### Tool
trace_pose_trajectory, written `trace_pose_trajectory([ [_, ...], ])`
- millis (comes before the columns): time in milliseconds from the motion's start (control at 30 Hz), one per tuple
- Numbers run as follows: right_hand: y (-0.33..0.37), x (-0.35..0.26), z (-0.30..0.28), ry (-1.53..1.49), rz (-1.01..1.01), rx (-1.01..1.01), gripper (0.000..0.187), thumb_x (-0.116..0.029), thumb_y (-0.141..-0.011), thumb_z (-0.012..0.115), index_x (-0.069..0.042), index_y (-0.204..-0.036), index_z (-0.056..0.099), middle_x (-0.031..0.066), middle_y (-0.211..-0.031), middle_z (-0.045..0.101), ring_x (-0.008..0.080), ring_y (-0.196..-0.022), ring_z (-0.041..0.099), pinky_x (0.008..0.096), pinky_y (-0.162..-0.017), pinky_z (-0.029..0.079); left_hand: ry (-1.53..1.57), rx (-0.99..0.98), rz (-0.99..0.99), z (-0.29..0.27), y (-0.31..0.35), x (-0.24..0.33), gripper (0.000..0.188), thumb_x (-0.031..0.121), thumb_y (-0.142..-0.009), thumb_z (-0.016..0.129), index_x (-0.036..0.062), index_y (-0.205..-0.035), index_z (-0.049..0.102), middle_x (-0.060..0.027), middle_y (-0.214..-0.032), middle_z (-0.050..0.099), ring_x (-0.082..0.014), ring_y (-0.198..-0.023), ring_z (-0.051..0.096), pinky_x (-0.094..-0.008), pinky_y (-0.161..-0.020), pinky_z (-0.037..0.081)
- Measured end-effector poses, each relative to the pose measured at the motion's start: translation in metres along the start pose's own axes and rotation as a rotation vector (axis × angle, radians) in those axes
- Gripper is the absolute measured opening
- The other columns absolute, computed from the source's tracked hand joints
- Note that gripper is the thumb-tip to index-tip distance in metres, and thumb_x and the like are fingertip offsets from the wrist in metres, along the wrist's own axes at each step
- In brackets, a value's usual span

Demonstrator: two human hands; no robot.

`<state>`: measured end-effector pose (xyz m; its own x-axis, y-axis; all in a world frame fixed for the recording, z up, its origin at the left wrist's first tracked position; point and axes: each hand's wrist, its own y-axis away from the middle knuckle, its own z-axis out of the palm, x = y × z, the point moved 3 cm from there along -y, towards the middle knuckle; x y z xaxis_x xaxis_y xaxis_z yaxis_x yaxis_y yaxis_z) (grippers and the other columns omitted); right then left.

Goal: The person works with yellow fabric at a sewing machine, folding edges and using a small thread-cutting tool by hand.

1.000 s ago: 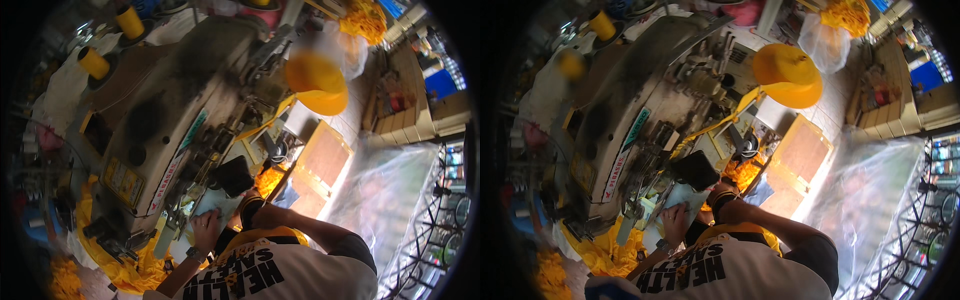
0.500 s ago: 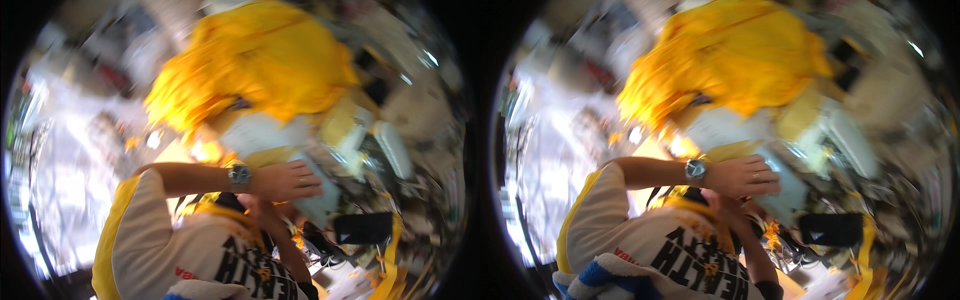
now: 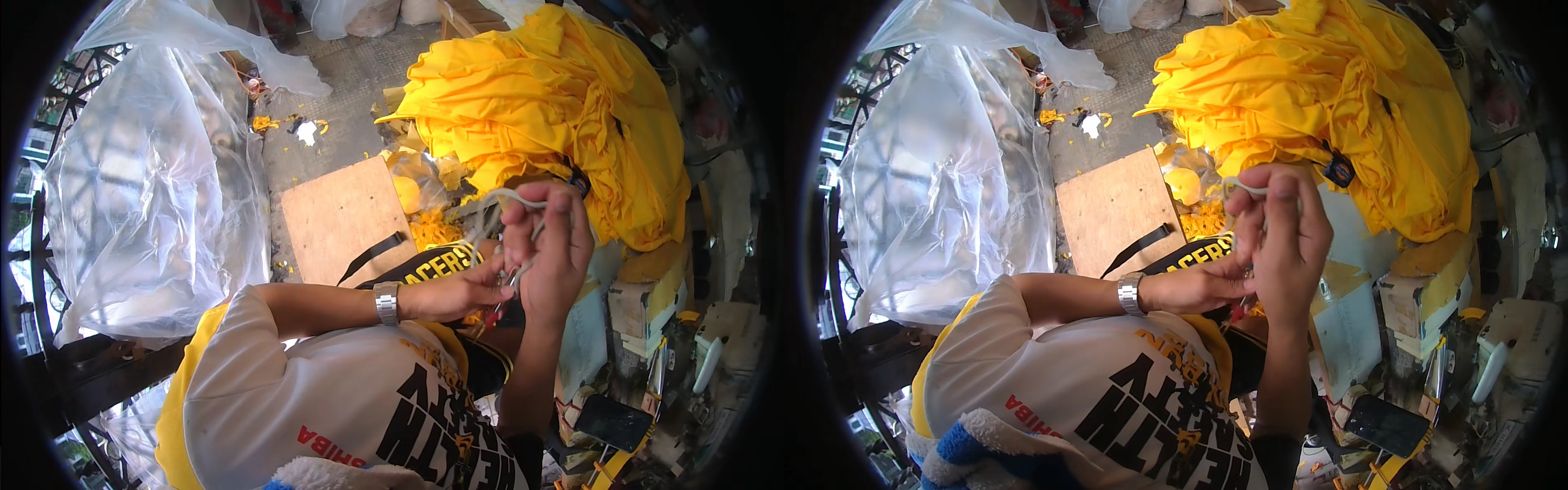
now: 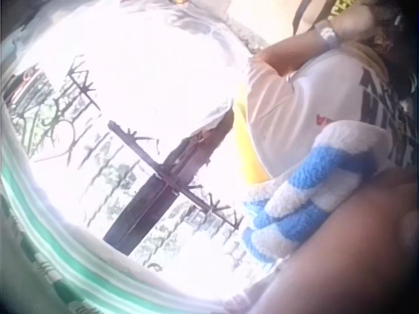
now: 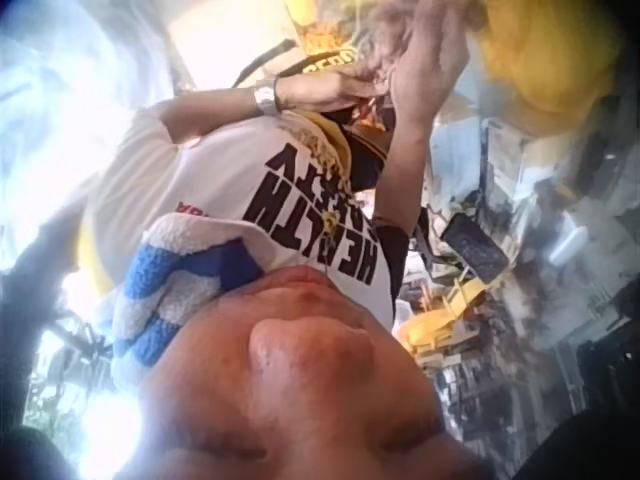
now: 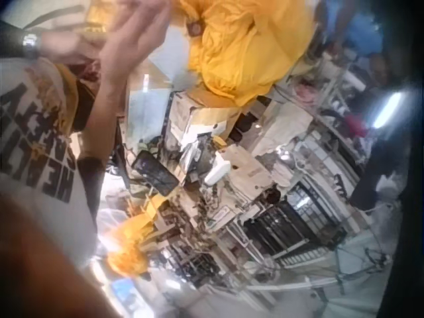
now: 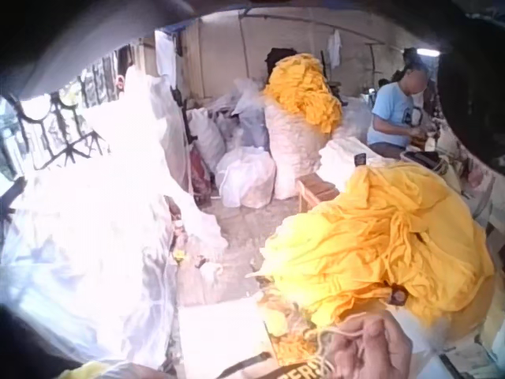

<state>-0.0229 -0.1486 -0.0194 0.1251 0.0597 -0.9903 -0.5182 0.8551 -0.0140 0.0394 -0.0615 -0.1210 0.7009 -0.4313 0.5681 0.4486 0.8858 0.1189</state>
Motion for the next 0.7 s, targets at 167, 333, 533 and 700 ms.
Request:
trace_pose_trajectory([
  [167, 0.008, 0.036, 0.004, 0.685, -0.315, -0.133, 0.037, -0.015, -0.095, 0.058, -0.001, -0.130, 0.053, 0.0141, -0.105, 0.066, 0.0203, -0.091, 0.064, 0.0298, -0.081, 0.051, -0.977, 0.070, 0.183, -0.084, 0.024, 0.085, 0.033, 0.022, -0.094, 0.064, 0.0077, -0.121, 0.052, -0.0015, -0.093, 0.060, -0.0117, -0.077, 0.055, -0.0253, -0.064, 0.045],
  [333, 0.169, 0.126, -0.099, 0.913, 0.200, 0.465, 0.020, -0.011, -0.094, 0.058, 0.002, -0.107, 0.066, 0.0184, -0.092, 0.069, 0.0329, -0.084, 0.067, 0.0370, -0.077, 0.051, -1.763, 0.891, -0.214, -0.314, 0.123, 0.142, 0.024, 0.029, -0.086, 0.063, 0.0059, -0.093, 0.062, -0.0190, -0.086, 0.067, -0.0386, -0.084, 0.064, -0.0459, -0.070, 0.049],
  [533, 0.398, 0.289, -0.124, 1.095, 0.433, 0.406, 0.017, -0.011, -0.079, 0.065, -0.005, -0.095, 0.060, 0.0181, -0.095, 0.061, 0.0362, -0.087, 0.061, 0.0417, -0.074, 0.048, -1.758, 0.725, -0.716, -0.389, 0.117, 0.120, 0.064, 0.065, -0.065, 0.076, 0.0037, -0.080, 0.065, -0.0164, -0.083, 0.069, -0.0341, -0.080, 0.067, -0.0432, -0.066, 0.050],
  [700, 0.399, 0.342, -0.111, 0.528, 0.874, 0.495, 0.015, -0.013, -0.080, 0.062, -0.007, -0.094, 0.058, 0.0152, -0.093, 0.059, 0.0337, -0.084, 0.060, 0.0421, -0.072, 0.047, -1.797, 0.851, -0.609, -0.363, 0.122, 0.109, 0.073, 0.065, -0.067, 0.074, 0.0022, -0.103, 0.066, -0.0187, -0.098, 0.070, -0.0361, -0.094, 0.067, -0.0463, -0.080, 0.051],
])
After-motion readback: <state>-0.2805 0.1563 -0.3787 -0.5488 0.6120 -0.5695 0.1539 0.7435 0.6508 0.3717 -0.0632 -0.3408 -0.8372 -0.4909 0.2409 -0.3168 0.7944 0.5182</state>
